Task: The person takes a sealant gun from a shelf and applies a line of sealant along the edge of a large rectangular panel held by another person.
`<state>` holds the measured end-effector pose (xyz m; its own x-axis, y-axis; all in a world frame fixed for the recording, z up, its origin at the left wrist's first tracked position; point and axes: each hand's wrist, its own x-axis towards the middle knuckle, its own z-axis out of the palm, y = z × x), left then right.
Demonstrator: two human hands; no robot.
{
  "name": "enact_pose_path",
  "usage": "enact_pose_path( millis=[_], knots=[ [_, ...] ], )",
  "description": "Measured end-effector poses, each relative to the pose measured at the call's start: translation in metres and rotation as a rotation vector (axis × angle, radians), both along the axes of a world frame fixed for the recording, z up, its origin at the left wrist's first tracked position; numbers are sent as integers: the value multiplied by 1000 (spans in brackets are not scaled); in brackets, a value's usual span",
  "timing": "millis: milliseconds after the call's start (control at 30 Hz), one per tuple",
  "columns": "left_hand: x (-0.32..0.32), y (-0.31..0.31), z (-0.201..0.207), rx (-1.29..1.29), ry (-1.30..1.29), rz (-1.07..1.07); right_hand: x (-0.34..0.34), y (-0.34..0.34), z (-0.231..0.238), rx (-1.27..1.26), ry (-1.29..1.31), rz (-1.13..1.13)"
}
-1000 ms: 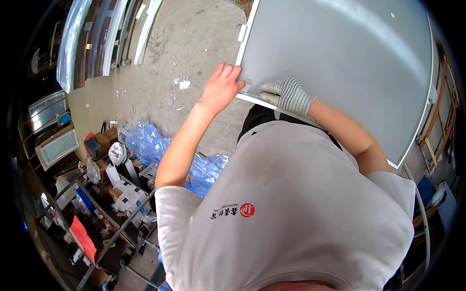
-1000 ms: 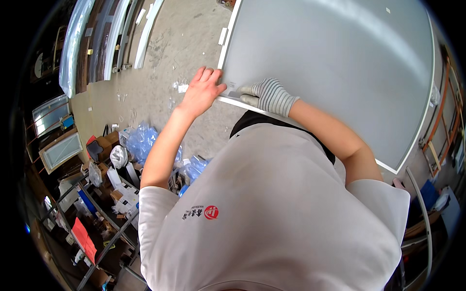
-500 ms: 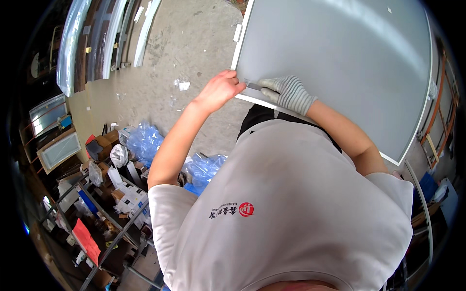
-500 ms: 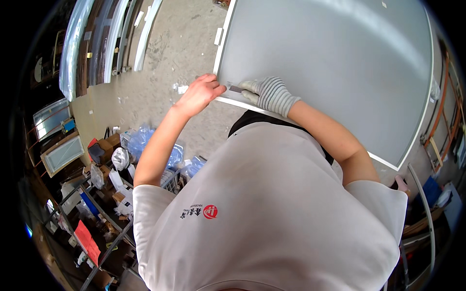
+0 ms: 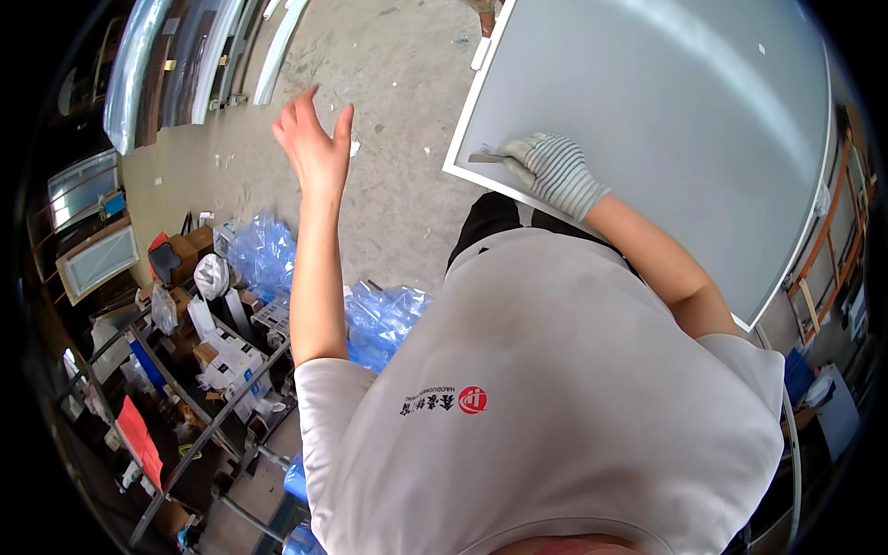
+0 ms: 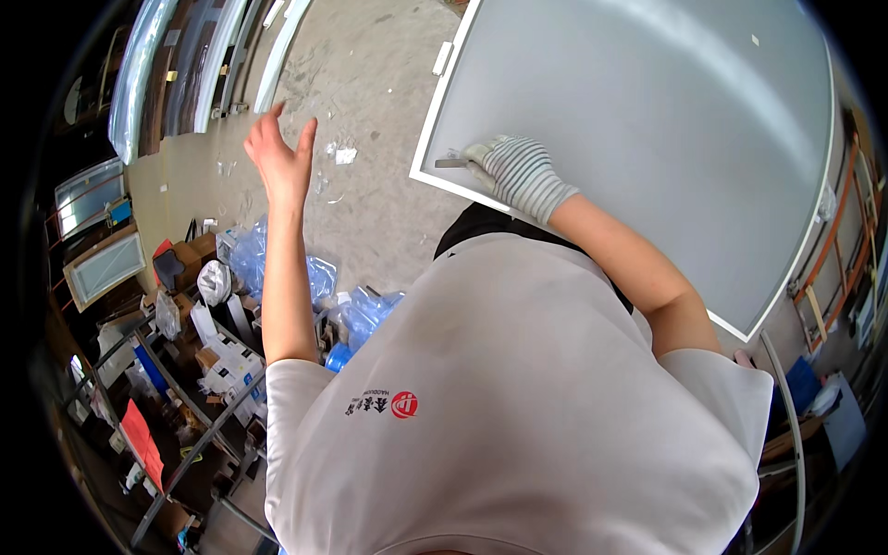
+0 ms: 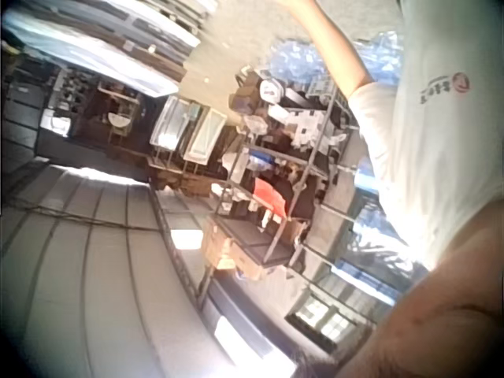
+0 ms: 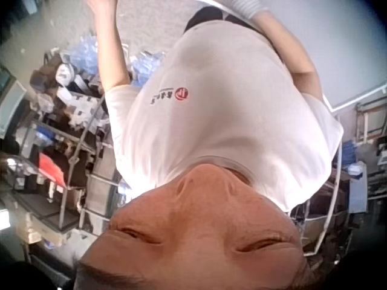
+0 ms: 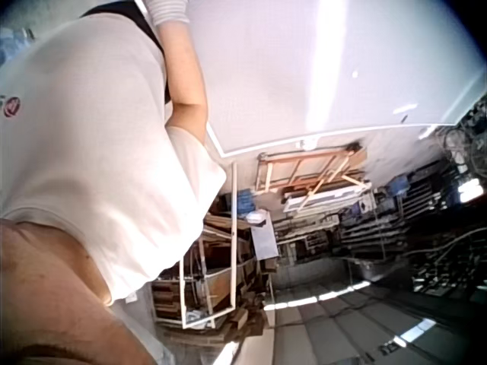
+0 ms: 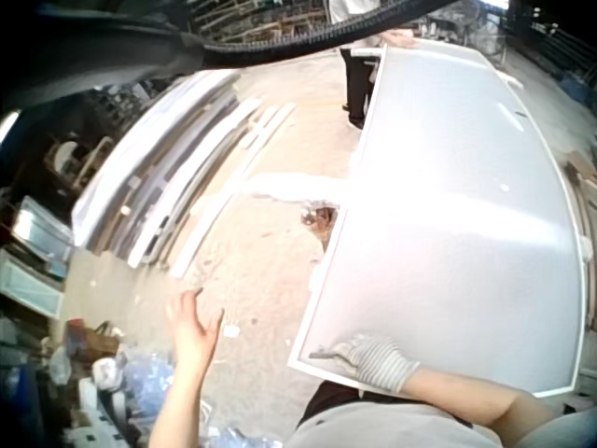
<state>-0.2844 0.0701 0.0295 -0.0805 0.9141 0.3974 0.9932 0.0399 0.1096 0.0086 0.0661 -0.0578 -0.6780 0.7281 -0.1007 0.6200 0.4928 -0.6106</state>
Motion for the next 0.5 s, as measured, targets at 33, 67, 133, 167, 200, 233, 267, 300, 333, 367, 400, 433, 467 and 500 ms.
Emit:
enact_pose_path(
  millis=[33, 67, 133, 167, 200, 233, 267, 300, 333, 367, 400, 433, 467, 500],
  knots=[
    [-7, -14, -8, -135, -118, 47, -5, 0, -2, -2, 4, 2],
    [-10, -28, -18, -188, -140, 34, -10, 0, -4, 80, 16, 38],
    [-6, -57, -37, -293, -197, 6, -21, 1, -2, 159, 24, 67],
    [0, -70, -46, -344, -236, -4, -30, 6, 0, 125, -71, 118],
    [8, -81, -54, -368, -286, -6, -35, 11, 0, 90, -166, 170],
    [16, -92, -59, -390, -337, 0, -35, 14, -2, 87, -170, 176],
    [25, -101, -62, -390, -343, 3, -36, 17, -4, 111, -118, 190],
    [34, -108, -64, -425, -382, -10, -37, 20, -7, 134, -65, 204],
    [40, -113, -66, -458, -420, -23, -37, 22, -11, 135, -68, 211],
    [45, -116, -68, -456, -425, -17, -36, 24, -16, 195, -48, 242],
    [50, -118, -69, -458, -457, -32, -35, 25, -20, 255, -27, 273],
    [53, -121, -70, -463, -488, -47, -35, 25, -21, 249, -51, 310],
    [55, -122, -71, -463, -491, -41, -35, 26, -22, 247, -52, 317],
    [57, -123, -72, -465, -508, -37, -35, 28, -21, 264, -29, 361]
  ],
)
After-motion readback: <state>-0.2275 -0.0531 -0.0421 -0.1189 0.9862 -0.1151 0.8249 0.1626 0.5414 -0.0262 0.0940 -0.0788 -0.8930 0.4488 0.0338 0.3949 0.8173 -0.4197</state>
